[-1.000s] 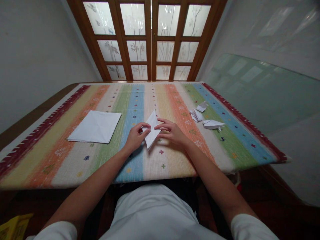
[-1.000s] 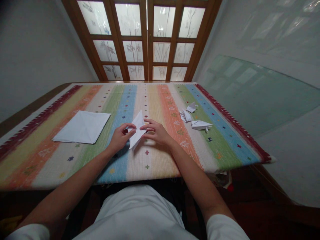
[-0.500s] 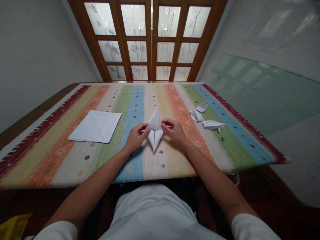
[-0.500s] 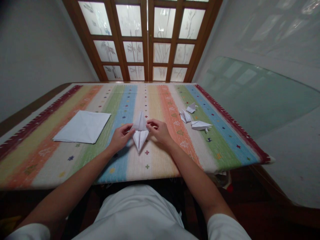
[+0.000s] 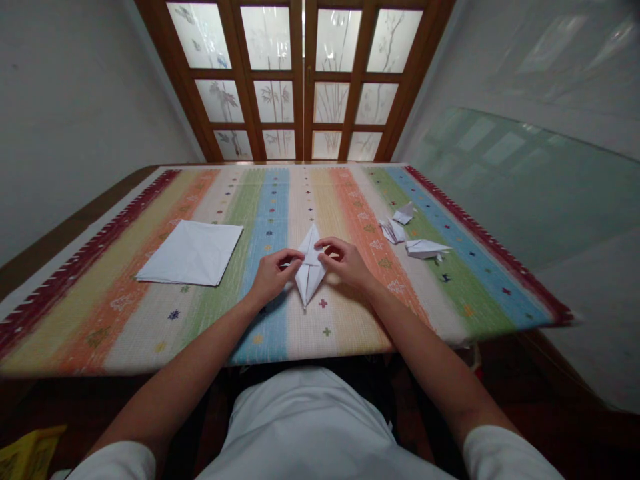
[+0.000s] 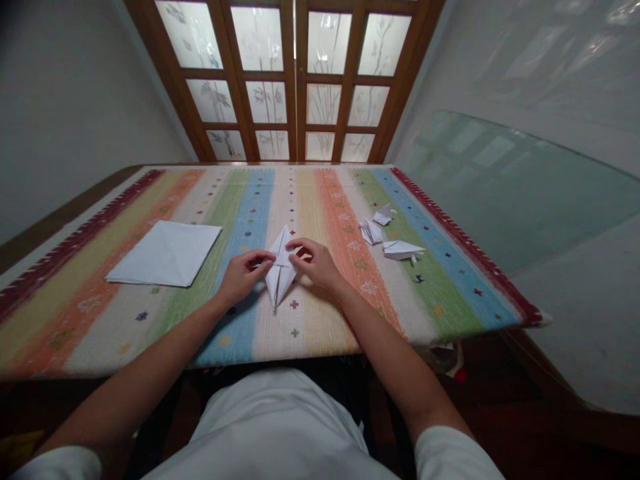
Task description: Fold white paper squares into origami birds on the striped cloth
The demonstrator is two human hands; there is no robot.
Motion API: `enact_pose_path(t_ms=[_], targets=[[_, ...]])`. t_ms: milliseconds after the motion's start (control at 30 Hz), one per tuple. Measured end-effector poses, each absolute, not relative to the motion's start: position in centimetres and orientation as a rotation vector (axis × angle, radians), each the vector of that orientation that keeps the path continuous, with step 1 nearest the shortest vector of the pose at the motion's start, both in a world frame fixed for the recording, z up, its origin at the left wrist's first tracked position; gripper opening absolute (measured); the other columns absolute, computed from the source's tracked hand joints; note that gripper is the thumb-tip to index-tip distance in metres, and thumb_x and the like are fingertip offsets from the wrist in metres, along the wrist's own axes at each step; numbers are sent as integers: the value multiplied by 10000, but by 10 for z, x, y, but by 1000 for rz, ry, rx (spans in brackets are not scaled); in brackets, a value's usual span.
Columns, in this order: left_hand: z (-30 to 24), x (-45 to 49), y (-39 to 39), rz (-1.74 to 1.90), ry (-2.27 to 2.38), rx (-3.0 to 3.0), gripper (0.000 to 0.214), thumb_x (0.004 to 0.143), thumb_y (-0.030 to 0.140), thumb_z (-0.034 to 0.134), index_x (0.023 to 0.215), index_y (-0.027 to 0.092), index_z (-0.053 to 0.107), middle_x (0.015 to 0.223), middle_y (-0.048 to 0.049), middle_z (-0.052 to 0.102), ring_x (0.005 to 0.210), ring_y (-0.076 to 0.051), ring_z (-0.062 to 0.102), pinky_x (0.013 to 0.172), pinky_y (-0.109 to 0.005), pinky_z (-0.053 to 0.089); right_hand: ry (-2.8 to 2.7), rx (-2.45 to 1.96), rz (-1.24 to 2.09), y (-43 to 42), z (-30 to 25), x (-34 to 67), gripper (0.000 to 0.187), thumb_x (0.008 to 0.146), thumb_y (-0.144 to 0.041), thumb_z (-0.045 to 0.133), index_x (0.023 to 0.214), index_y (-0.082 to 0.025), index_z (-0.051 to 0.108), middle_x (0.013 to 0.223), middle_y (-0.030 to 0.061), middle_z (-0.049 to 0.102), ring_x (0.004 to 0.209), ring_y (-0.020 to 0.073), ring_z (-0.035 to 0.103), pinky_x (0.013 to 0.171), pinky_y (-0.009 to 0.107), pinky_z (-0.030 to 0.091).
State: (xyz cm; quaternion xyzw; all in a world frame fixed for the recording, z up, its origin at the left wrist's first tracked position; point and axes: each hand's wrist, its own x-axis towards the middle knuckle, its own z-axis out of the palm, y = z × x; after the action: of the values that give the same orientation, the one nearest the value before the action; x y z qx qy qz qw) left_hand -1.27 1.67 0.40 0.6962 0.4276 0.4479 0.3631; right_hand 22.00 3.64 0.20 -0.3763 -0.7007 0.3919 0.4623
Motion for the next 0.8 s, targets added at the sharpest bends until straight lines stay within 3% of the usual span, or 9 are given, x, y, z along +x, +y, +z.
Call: enact_pose_path(t_ms=[267, 533, 633, 800], targets=[[2, -14, 17, 1121, 1149, 1825, 252, 922, 385, 715, 1035, 185, 817, 988, -73, 831, 799, -182, 741, 766, -304, 603, -1556, -921, 1107, 40, -1, 219, 525, 762, -333, 864, 1222, -291, 615, 1065, 31, 684, 853, 177, 657, 677, 276, 564], [2, -13, 17, 1200, 1160, 1722, 215, 875, 353, 782, 1008, 184, 778, 1023, -66, 807, 855, -178, 759, 764, -284, 628, -1488, -919, 1394, 39, -5, 216, 481, 792, -392, 850, 1157, -293, 553, 866, -40, 663, 740, 169, 664, 603, 264, 549], [1, -13, 17, 1240, 1161, 1679, 225, 853, 329, 814, 1000, 189, 719, 1071, -54, 765, 847, -159, 749, 717, -256, 637, -1500, -936, 1372, 37, -3, 214, 441, 747, -389, 880, 1014, -266, 551, 860, -30, 657, 757, 164, 657, 618, 259, 547], [-5, -12, 18, 1208, 1135, 1806, 160, 902, 303, 793, 971, 188, 706, 1165, -78, 700, 959, -168, 741, 826, -309, 678, -1457, -1027, 1284, 37, -3, 214, 447, 750, -409, 853, 943, -273, 474, 813, -65, 558, 672, 133, 578, 575, 236, 482]])
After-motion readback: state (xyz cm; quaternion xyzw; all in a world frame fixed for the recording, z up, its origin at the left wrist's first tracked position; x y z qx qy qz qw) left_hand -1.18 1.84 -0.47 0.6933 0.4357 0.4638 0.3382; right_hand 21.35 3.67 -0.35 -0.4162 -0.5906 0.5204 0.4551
